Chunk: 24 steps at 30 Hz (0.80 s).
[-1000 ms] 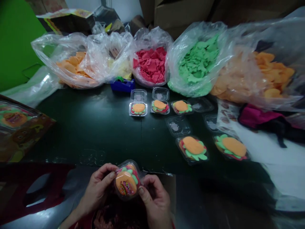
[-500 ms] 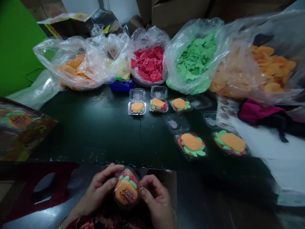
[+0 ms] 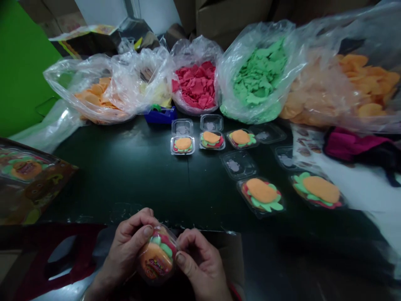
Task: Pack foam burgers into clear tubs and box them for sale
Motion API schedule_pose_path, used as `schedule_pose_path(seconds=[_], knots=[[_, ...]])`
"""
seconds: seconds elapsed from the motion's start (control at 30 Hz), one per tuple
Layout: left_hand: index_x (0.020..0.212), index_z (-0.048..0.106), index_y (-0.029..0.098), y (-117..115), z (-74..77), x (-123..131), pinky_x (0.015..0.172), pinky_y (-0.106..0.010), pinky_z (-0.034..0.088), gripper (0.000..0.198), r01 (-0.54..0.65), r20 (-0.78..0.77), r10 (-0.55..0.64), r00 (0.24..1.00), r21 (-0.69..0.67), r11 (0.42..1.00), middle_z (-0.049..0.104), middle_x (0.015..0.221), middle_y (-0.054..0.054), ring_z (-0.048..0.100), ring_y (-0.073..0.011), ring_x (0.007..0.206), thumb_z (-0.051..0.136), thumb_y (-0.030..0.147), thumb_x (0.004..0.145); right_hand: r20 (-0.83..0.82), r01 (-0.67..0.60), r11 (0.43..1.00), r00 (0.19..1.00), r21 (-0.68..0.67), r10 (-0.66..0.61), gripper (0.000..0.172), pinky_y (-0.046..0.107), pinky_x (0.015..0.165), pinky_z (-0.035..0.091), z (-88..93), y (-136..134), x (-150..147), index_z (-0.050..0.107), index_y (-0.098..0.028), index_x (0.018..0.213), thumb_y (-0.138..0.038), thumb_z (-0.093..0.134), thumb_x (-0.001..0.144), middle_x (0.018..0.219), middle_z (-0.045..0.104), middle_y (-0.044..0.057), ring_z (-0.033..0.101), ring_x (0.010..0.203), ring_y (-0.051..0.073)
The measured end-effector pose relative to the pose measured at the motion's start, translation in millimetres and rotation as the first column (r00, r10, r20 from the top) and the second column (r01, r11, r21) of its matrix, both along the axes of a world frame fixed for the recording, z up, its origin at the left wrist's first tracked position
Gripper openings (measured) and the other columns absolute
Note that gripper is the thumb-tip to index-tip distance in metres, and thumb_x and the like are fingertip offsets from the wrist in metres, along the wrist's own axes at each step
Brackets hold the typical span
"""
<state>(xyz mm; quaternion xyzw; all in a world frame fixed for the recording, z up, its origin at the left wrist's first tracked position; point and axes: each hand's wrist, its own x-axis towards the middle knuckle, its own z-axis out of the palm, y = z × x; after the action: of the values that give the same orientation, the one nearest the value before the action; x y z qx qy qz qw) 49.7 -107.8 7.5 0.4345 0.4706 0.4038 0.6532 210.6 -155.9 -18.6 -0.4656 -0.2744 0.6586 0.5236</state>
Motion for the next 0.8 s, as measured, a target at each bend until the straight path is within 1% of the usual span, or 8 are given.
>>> schedule_pose_path(seconds=[0.07,0.17,0.37,0.5,0.6,0.67,0.73,0.8], knots=[[0.072,0.067,0.017,8.9,1.6,-0.9,0.058,-0.019,0.040,0.020,-0.035,0.010,0.035,0.999,-0.008,0.999,0.053,0.070,0.001,0.049,-0.0104,0.064,0.066,0.035,0.080,-0.001,-0.068,0.998,0.998,0.012,0.068,0.030,0.024,0.057,0.040,-0.3,11.8,0.9,0.058,-0.019,0.071,-0.046,0.070,0.075,0.069,0.050,-0.001,0.045,0.064,0.014],[0.072,0.065,0.016,26.7,5.3,-0.6,0.055,-0.018,0.040,0.022,-0.087,0.028,0.089,0.996,-0.091,0.992,0.057,0.068,0.001,0.050,-0.0094,0.061,0.069,0.037,0.077,-0.022,-0.152,0.988,0.988,0.034,0.153,0.029,0.021,0.053,0.036,-0.4,33.4,0.7,0.055,-0.019,0.072,-0.044,0.069,0.078,0.065,0.048,-0.003,0.041,0.059,0.012],[0.074,0.067,0.012,54.2,16.9,-2.8,0.055,-0.018,0.043,0.030,-0.025,0.066,0.040,0.997,-0.206,0.978,0.064,0.068,-0.002,0.055,-0.0099,0.059,0.075,0.040,0.070,0.020,-0.099,0.990,0.995,0.103,0.097,0.032,0.020,0.054,0.036,12.2,59.1,-3.3,0.055,-0.017,0.069,-0.044,0.073,0.074,0.063,0.048,-0.004,0.041,0.059,0.010],[0.070,0.066,0.012,66.1,18.0,-6.1,0.053,-0.017,0.042,0.029,-0.020,0.009,0.021,1.000,-0.113,0.993,0.062,0.062,0.000,0.053,-0.0086,0.055,0.073,0.040,0.072,-0.006,-0.122,0.988,0.992,0.094,0.123,0.031,0.020,0.051,0.035,23.0,77.8,-3.3,0.056,-0.016,0.066,-0.039,0.075,0.071,0.059,0.049,-0.004,0.041,0.056,0.010],[0.068,0.063,0.013,84.6,17.0,-4.0,0.053,-0.018,0.043,0.027,-0.116,-0.026,0.116,0.993,-0.013,0.993,0.061,0.061,0.002,0.052,-0.0089,0.054,0.073,0.038,0.070,-0.127,-0.156,0.985,0.978,0.072,0.164,0.033,0.021,0.052,0.038,25.3,106.9,-5.8,0.057,-0.015,0.064,-0.036,0.083,0.060,0.058,0.052,-0.004,0.045,0.055,0.010],[0.066,0.061,0.014,100.0,17.4,-0.7,0.050,-0.019,0.043,0.029,-0.204,0.015,0.204,0.979,0.007,0.979,0.059,0.058,0.003,0.051,-0.0093,0.052,0.075,0.039,0.065,-0.195,-0.130,0.990,0.971,0.063,0.140,0.038,0.022,0.053,0.041,25.6,126.5,-9.7,0.057,-0.016,0.065,-0.037,0.086,0.053,0.060,0.053,-0.004,0.047,0.055,0.010],[0.065,0.060,0.014,113.2,20.1,2.6,0.049,-0.019,0.042,0.031,-0.279,0.079,0.276,0.958,0.029,0.960,0.058,0.056,0.004,0.050,-0.0091,0.050,0.077,0.039,0.061,-0.209,-0.065,0.995,0.975,0.081,0.081,0.040,0.023,0.056,0.043,26.7,140.3,-12.6,0.056,-0.017,0.068,-0.041,0.085,0.054,0.063,0.054,-0.004,0.048,0.058,0.011],[0.065,0.061,0.014,120.3,23.6,5.7,0.049,-0.019,0.043,0.030,-0.321,0.135,0.310,0.941,0.076,0.944,0.058,0.057,0.004,0.050,-0.0087,0.050,0.078,0.039,0.061,-0.125,-0.032,0.988,0.991,0.152,0.052,0.039,0.022,0.057,0.041,28.6,146.2,-11.2,0.054,-0.018,0.068,-0.048,0.080,0.062,0.062,0.052,-0.005,0.046,0.058,0.010]])
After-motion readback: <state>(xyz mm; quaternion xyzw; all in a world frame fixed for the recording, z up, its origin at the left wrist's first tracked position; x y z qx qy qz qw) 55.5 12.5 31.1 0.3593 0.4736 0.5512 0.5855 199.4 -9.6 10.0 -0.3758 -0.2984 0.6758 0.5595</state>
